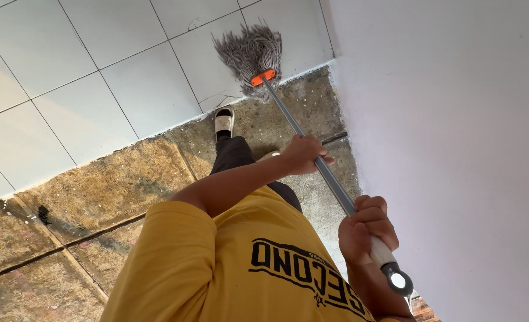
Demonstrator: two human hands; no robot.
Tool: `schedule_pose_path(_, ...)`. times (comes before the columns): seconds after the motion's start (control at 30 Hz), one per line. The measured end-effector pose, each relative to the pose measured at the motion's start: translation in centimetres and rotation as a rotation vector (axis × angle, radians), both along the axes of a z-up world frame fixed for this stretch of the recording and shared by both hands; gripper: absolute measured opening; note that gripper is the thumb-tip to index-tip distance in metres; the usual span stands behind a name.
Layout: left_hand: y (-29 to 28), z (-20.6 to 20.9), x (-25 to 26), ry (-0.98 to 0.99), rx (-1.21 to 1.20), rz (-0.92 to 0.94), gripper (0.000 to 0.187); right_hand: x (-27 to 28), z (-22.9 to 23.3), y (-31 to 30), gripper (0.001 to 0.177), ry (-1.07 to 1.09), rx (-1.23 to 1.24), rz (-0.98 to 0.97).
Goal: The recorder is mopping a tiled floor area using a mop and water.
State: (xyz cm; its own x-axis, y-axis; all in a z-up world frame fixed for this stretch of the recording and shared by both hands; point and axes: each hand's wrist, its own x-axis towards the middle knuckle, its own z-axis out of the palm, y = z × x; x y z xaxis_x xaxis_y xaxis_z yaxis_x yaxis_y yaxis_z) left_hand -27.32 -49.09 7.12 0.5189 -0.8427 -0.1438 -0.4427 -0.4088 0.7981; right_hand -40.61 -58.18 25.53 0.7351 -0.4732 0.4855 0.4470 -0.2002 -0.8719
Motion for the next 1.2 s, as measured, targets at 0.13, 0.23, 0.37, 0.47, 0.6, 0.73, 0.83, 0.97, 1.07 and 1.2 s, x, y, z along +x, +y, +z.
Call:
schedule_pose_path(0.13,-1.1,0.6,-0.1,-0.035,0.022,-0.010,0.050,-1.1,-0.6,-1.3,0.015,0.025,0.029,-0.018)
schedule_pose_path(0.23,-0.8,1.0,1.6,-0.035,0.075,-0.070,0.055,0.0,-1.0,-1.5,0.014,-0.001,0.003,-0.011)
schedule_pose_path(0.37,-0.2,-1.3,6.2,-0.049,0.106,-0.030,0.050,4.0,-1.9,-1.2,0.016,0.060,-0.063,0.033)
schedule_pose_path(0.47,0.6,-3.3,11.9,-0.072,0.137,0.030,0.044,8.2,-3.2,-0.4,0.017,0.179,-0.131,0.055)
schedule_pose_path(0.6,2.4,-5.3,21.5,-0.040,0.313,0.106,0.034,14.1,-9.8,0.5,0.016,0.359,-0.186,0.065)
schedule_pose_path(0.73,5.2,-8.3,31.5,-0.068,0.504,0.176,0.038,23.0,-15.2,3.1,0.011,0.346,-0.161,0.073)
schedule_pose_path(0.83,7.5,-11.1,37.9,-0.036,0.670,0.288,0.091,30.3,-18.9,4.7,0.009,0.329,-0.118,0.086)
schedule_pose_path(0.97,10.0,-12.2,44.3,-0.023,0.586,0.432,0.090,39.3,-23.0,6.5,0.010,0.349,-0.127,0.086)
schedule_pose_path(1.07,10.5,-12.6,47.6,-0.046,0.570,0.470,0.089,44.5,-22.3,7.1,0.016,0.421,-0.142,0.143)
schedule_pose_path(1.2,10.1,-12.3,50.4,-0.105,0.558,0.491,0.075,47.0,-21.2,7.0,0.019,0.457,-0.090,0.172)
